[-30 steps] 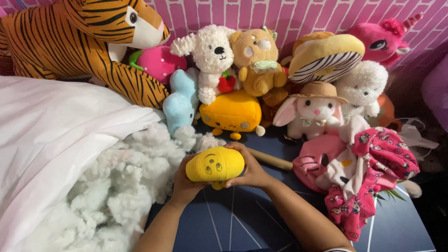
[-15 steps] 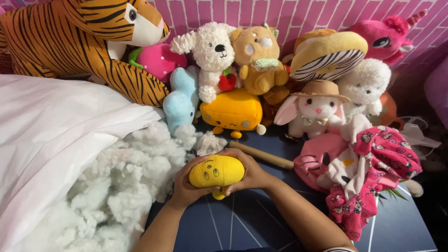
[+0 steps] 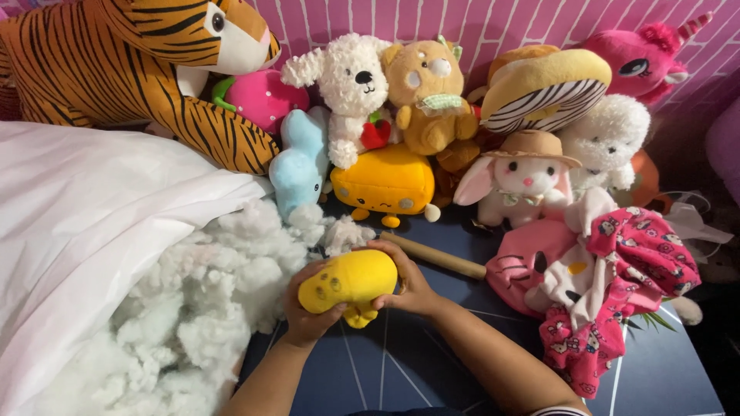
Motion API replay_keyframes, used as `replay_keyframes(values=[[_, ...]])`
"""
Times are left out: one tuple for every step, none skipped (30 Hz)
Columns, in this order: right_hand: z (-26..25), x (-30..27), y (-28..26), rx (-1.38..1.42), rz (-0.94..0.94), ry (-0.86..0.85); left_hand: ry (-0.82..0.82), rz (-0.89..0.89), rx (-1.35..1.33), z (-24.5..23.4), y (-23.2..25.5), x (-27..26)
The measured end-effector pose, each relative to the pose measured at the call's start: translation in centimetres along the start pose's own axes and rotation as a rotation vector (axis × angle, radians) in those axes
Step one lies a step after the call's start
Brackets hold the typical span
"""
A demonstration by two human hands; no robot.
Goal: Stuffing a small yellow plush toy with white fiberfill using a wooden stick.
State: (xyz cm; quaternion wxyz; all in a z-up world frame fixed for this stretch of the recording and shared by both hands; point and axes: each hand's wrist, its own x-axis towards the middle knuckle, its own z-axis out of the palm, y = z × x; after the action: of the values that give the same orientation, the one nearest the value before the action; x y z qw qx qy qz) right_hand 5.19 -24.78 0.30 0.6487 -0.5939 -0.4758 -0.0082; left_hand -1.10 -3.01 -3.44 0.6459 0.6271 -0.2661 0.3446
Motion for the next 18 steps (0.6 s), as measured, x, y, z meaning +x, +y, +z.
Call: replay_keyframes(values=[[-0.1, -0.4, 0.5, -0.001, -0.001, 0.002, -0.002, 0.001, 0.0, -0.1, 0.2, 0.3], [-0.2, -0.9, 0.9, -0.013, 0.082, 0.005, -0.037, -0.073, -0.081, -0.1, 0.4, 0.6], [-0.3, -1.3, 1.4, -0.025, 0.166, 0.006, -0.07, -0.146, -0.162, -0.2, 0.7, 0.9], [-0.5, -1.5, 2.5, -0.026, 0.164, 0.006, -0.071, -0.145, -0.162, -0.3, -0.3, 0.7], [-0.5, -1.8, 3.5, -0.02, 0.106, 0.086, -0.059, -0.145, -0.27, -0.5, -1.1, 0.5], [-0.6, -2.1, 4.5, -0.013, 0.047, 0.166, -0.047, -0.145, -0.379, -0.7, -1.9, 0.2], [-0.5, -2.1, 4.8, -0.011, 0.046, 0.162, -0.044, -0.143, -0.376, -1.1, -2.6, -0.5], [-0.4, -2.0, 4.9, -0.044, 0.001, 0.19, -0.036, -0.165, -0.254, -1.4, -3.3, -1.1], [-0.4, -2.0, 5.1, -0.078, -0.044, 0.22, -0.03, -0.187, -0.135, -1.7, -4.0, -1.7], [-0.4, -2.0, 5.2, -0.077, -0.045, 0.218, -0.028, -0.186, -0.134, -1.6, -4.1, -1.8], [-0.5, -2.2, 5.3, -0.074, -0.042, 0.224, -0.012, -0.171, -0.076, -1.4, -4.2, -2.0], [-0.4, -2.3, 5.4, -0.07, -0.038, 0.229, 0.004, -0.157, -0.018, -1.3, -4.3, -2.3], [-0.5, -2.5, 5.7, -0.067, -0.037, 0.227, 0.005, -0.158, -0.015, -1.2, -4.0, -1.7], [-0.6, -2.7, 5.9, -0.049, -0.029, 0.223, -0.003, -0.235, -0.017, -1.1, -3.8, -1.3], [-0.6, -2.8, 6.2, -0.028, -0.024, 0.215, -0.008, -0.31, -0.016, -1.1, -3.5, -0.9], [0.1, -2.7, 6.1, -0.022, -0.025, 0.211, -0.004, -0.309, -0.01, -0.9, -2.7, -0.6], [0.6, -2.5, 5.9, 0.006, -0.054, 0.219, -0.036, -0.313, -0.001, -0.7, -2.0, -0.1], [1.2, -2.4, 5.7, 0.035, -0.082, 0.227, -0.068, -0.317, 0.008, -0.5, -1.3, 0.3]])
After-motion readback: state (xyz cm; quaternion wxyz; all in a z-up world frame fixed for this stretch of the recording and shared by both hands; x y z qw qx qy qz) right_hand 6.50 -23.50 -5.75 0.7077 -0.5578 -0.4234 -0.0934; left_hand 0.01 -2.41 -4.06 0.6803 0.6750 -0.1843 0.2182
